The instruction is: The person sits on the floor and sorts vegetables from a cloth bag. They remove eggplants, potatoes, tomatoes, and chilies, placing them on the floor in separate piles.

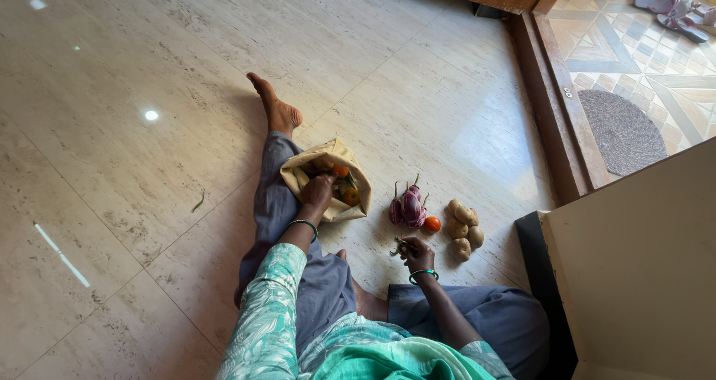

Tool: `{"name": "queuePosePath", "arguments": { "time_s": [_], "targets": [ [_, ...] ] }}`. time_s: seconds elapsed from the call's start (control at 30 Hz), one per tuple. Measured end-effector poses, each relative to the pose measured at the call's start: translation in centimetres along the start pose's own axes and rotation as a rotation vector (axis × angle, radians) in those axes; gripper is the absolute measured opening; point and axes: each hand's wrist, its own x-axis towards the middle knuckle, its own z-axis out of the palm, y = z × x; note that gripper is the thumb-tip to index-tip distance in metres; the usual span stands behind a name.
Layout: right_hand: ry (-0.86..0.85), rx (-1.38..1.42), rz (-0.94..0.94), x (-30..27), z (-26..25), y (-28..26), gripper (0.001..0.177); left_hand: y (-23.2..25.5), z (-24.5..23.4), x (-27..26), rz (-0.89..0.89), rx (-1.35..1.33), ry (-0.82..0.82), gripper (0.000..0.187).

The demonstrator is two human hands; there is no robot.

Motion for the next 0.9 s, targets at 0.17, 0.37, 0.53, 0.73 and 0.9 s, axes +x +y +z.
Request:
{"name": "queuePosePath", "arguments": {
  "time_s": [0.17, 0.37, 0.53, 0.73, 0.9],
  "targets": [
    [-0.006, -0.004, 0.008, -0.2, -0.1, -0.3, 0.02, 0.9, -1.5, -2.0, 0.086, -0.221, 0.303, 0.035],
    [-0.007, -0.026, -0.013, -0.5, -0.1, -1.1, 0.021, 0.2, 1.0, -5.1, -0.306, -0.872, 0.491, 0.03],
    [-0.013, -0.054, 0.034, -0.7, 0.1, -1.3, 0.022, -5.2, -2.1, -7.1, -0.488, -2.11, 0.718, 0.033],
    [-0.057, 0.016, 0.013, -0.7, 0.4, -1.5, 0.023, -3.3, -1.9, -10.2, -0.349, -2.005, 0.48, 0.036],
    [-0.169, 0.204, 0.041, -2.3, -0.3, -1.4, 0.024, 5.1, 2.8, -17.5, -0.426, -1.948, -0.163, 0.042]
  ]
}}
